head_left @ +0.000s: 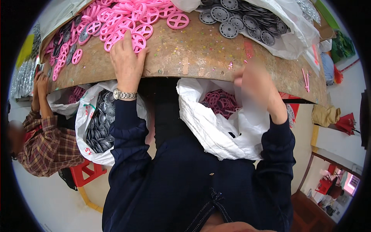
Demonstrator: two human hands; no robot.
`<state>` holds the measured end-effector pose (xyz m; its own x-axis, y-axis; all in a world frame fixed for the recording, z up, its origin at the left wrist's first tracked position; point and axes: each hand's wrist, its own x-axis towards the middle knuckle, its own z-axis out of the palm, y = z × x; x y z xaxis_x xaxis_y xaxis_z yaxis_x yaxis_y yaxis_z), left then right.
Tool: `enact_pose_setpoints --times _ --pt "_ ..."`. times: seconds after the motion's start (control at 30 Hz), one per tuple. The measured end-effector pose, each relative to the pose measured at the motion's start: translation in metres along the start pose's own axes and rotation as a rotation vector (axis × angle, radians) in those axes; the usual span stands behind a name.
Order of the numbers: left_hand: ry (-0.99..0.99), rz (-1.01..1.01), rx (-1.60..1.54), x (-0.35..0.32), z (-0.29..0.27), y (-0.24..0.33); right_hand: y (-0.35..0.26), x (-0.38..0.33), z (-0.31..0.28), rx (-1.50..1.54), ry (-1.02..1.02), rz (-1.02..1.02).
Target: Assembling small grey plastic cores into pink circular plastic frames at a workbench.
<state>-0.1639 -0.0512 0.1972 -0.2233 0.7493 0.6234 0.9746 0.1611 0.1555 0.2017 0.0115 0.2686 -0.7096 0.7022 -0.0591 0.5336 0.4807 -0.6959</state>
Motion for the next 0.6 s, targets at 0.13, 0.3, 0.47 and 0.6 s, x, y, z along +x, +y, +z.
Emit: enact_pose_setpoints --times 0.13,0.3,0.47,0.6 --pt "0.072 0.058 -0.109 0.006 0.000 0.009 0.008 0.045 -0.005 -0.068 0.399 -0.059" --pt "0.100 0.087 -0.238 0.012 0.000 0.022 0.037 0.098 -0.003 -0.441 0.634 -0.085" --pt "0.143 0.091 -0.416 0.016 0.002 0.037 0.044 0.121 -0.001 -0.710 0.551 0.091" --pt "0.127 -0.048 -0.693 0.013 0.005 0.053 0.046 0.126 0.005 -0.637 0.593 0.101"
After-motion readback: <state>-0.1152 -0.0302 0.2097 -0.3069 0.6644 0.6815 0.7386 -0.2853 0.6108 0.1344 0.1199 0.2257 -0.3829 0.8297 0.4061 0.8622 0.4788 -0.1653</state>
